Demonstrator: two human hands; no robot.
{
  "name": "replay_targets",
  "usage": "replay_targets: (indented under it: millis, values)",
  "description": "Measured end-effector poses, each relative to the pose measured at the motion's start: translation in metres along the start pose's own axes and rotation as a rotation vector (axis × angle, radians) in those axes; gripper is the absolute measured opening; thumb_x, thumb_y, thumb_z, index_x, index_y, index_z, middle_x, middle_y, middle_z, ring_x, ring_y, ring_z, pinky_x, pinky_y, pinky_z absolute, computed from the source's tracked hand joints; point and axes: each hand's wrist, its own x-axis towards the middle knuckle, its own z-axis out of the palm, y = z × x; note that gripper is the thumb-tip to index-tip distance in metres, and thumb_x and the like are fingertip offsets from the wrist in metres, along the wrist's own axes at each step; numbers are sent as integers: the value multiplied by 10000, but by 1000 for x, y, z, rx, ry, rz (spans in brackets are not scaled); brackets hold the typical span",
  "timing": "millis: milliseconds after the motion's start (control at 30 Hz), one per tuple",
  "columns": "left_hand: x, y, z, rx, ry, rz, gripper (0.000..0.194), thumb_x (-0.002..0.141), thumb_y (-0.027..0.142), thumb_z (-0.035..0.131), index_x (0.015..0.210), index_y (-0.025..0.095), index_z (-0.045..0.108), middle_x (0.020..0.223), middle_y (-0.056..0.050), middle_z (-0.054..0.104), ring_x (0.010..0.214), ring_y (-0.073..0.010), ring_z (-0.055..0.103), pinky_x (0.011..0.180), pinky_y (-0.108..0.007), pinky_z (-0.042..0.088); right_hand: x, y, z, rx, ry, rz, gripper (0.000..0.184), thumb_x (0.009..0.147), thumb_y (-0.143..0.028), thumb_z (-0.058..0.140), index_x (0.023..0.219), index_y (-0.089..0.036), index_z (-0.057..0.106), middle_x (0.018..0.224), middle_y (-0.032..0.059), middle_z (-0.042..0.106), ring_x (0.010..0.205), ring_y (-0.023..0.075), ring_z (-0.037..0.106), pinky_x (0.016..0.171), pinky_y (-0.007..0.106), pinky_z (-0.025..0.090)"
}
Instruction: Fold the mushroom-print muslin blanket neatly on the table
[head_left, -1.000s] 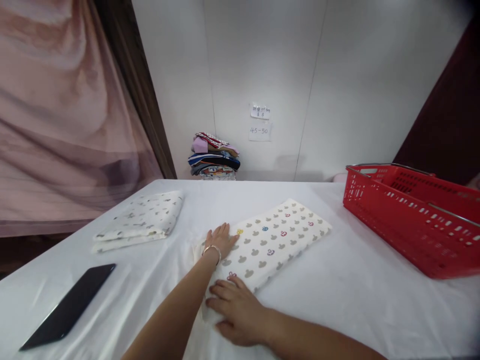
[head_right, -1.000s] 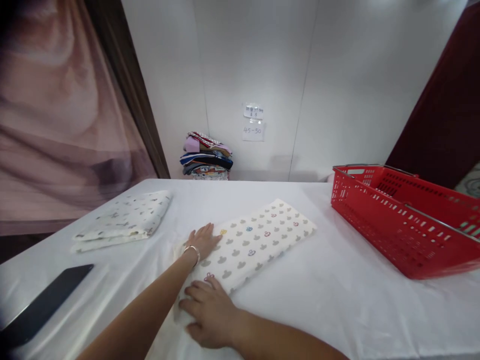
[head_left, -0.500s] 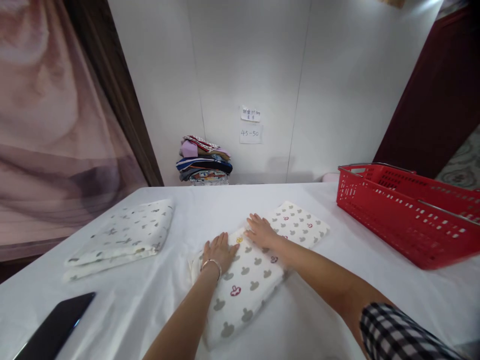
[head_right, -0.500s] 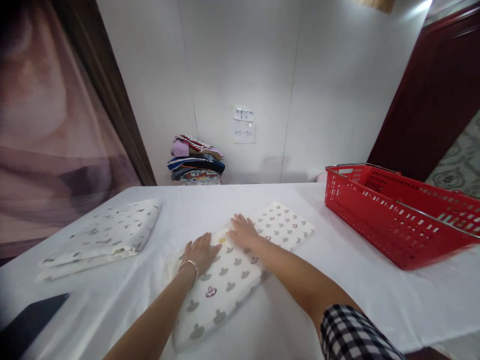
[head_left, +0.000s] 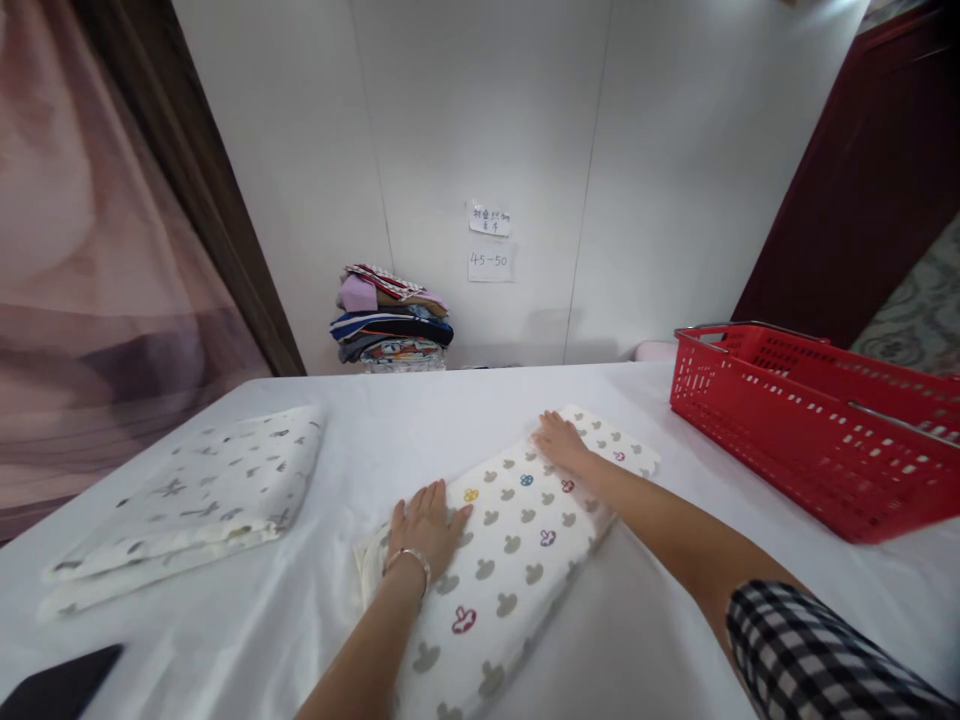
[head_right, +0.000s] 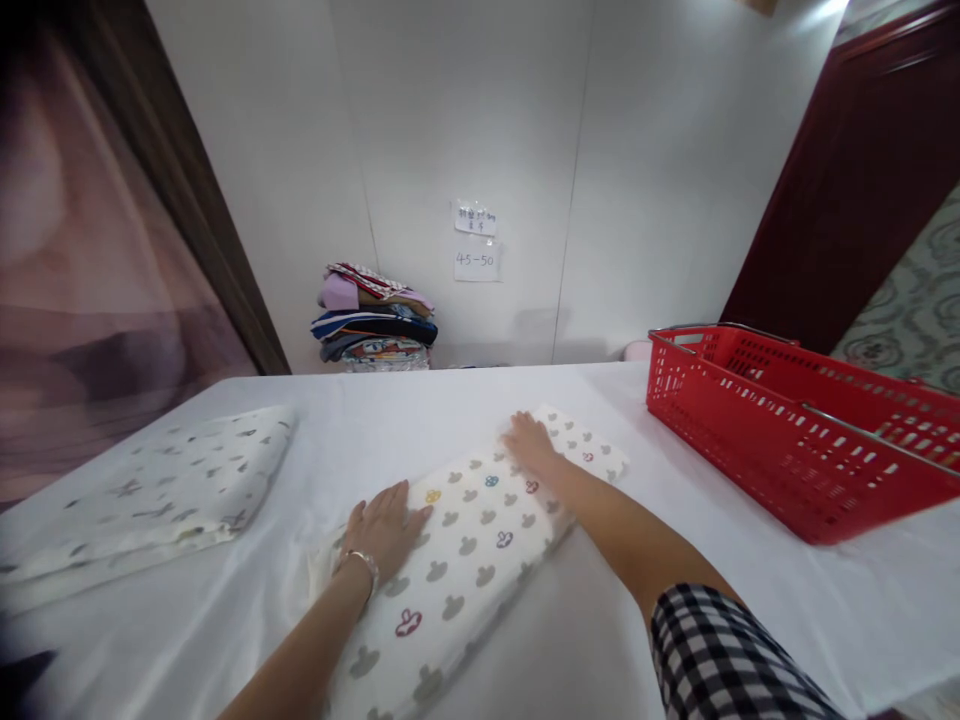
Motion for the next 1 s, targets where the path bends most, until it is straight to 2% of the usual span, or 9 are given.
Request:
replay_targets:
  millis: [133,300,500,600,700,867,1000]
  values:
    - [0,-1,2,-4,13,0,719,846,579,212,1404,134,301,1451,-92,352,1348,-233,257,1107,-488,123,13,43,0,-39,23,79,452,901,-356,336,1278,-133,445,1391,150,389,1303,267,281,1021,423,236]
    - [2,-2,6,8,9,-13,727,840,583,216,1409,138,293,1455,-85,345,1356,-235,243,1107,-487,113,32,67,5,-57,-13,57,427,908,-401,330,1252,-190,470,1383,124,404,1311,248,270,1022,411,232]
    - [3,-3,9,21,0,-23,735,836,590,207,1420,149,280,1469,-67,320,1366,-232,223,1117,-482,103,44,79,15,-55,-71,36,478,910,-424,298,1325,-211,403,1462,100,303,1348,227,223,1044,402,223]
    - [3,-3,9,22,-2,-23,733,836,593,202,1419,157,283,1469,-66,321,1367,-231,223,1120,-476,104,44,82,16,-54,-85,40,477,906,-437,304,1335,-247,392,1466,75,306,1357,225,208,1057,408,207]
    - [2,-3,8,18,9,-21,727,838,588,213,1415,153,293,1464,-71,329,1364,-235,231,1121,-476,107,44,82,13,-45,-90,46,504,907,-448,280,1350,-224,372,1478,79,282,1358,222,210,1059,406,214]
    - [2,-2,7,4,-2,-27,718,836,591,236,1409,165,309,1459,-70,339,1362,-241,234,1120,-480,114,44,80,11,-39,-96,48,486,927,-367,214,1348,-184,372,1476,84,282,1352,201,226,1050,392,235]
    - [1,0,5,8,-1,-29,709,840,580,245,1406,158,312,1456,-72,345,1360,-241,237,1121,-479,112,46,79,11,-46,-97,51,446,918,-315,254,1318,-204,417,1460,84,314,1346,222,227,1033,402,247]
